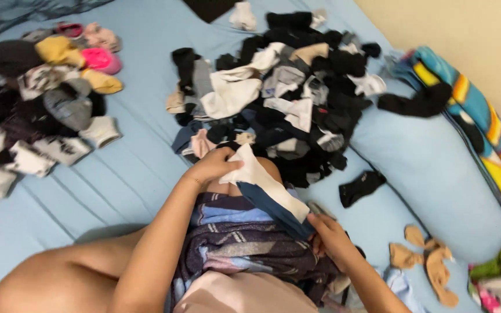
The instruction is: The person sits on a bed and sorts a large pile of socks by picking up individual socks, turning them inside out, and placing them into small piles. The person handles socks of various colors and styles, organizing them methodically.
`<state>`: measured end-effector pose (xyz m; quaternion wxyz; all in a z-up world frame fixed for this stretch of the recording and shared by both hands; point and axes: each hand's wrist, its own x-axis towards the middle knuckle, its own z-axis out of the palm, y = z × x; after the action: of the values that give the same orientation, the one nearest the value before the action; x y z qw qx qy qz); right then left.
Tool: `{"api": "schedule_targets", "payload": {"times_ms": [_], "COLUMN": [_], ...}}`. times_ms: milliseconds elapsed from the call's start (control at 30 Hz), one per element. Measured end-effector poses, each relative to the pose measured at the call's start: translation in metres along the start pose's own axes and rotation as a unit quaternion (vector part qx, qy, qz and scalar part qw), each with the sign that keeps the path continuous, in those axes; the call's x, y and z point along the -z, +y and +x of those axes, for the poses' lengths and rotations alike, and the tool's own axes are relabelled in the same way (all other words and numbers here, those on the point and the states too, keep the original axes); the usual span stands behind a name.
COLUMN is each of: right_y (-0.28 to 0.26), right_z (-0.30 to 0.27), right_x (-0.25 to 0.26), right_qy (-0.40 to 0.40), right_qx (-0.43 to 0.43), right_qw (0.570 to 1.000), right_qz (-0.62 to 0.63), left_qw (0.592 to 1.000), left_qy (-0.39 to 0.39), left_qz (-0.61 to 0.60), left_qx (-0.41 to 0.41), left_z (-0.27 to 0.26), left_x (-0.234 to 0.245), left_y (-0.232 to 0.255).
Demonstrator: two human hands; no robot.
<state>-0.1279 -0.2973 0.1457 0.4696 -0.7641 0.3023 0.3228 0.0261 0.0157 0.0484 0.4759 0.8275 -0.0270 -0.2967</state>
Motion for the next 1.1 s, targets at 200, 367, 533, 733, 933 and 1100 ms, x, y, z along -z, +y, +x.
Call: {"api": "schedule_targets", "payload": {"times_ms": [200, 367, 533, 733, 933, 1100], "right_y": [0.016, 0.049, 0.033, 0.049, 0.05, 0.041], "right_z": [0.008, 0.013, -0.02, -0.017, -0.002, 0.063], "right_x": [-0.005, -0.031, -0.052, -0.044, -0.04, -0.047], "right_qy": [-0.051, 0.009, 0.127, 0.141, 0.071, 0.134], "right_qx": [-0.042, 0.124, 0.32, 0.477, 0.648, 0.553], "right_qw": [0.985, 0.927, 0.914, 0.867, 0.714, 0.808], "right_qz": [0.16, 0.354, 0.213, -0.014, -0.255, -0.149], "left_qw": [1.0, 0.972, 0.833, 0.817, 0.932, 0.944], "left_qy": [0.012, 0.104, 0.3, 0.108, 0.108, 0.12], "left_qz": [0.004, 0.029, -0.054, 0.238, 0.015, 0.001], "left_qx": [-0.018, -0.21, -0.461, -0.515, -0.345, -0.307], "left_z": [0.015, 0.028, -0.059, -0.148, -0.132, -0.139], "left_x": [0.001, -0.017, -0.057, -0.117, -0.133, -0.117], "left_y": [0.005, 0.021, 0.087, 0.073, 0.036, 0.049]}}
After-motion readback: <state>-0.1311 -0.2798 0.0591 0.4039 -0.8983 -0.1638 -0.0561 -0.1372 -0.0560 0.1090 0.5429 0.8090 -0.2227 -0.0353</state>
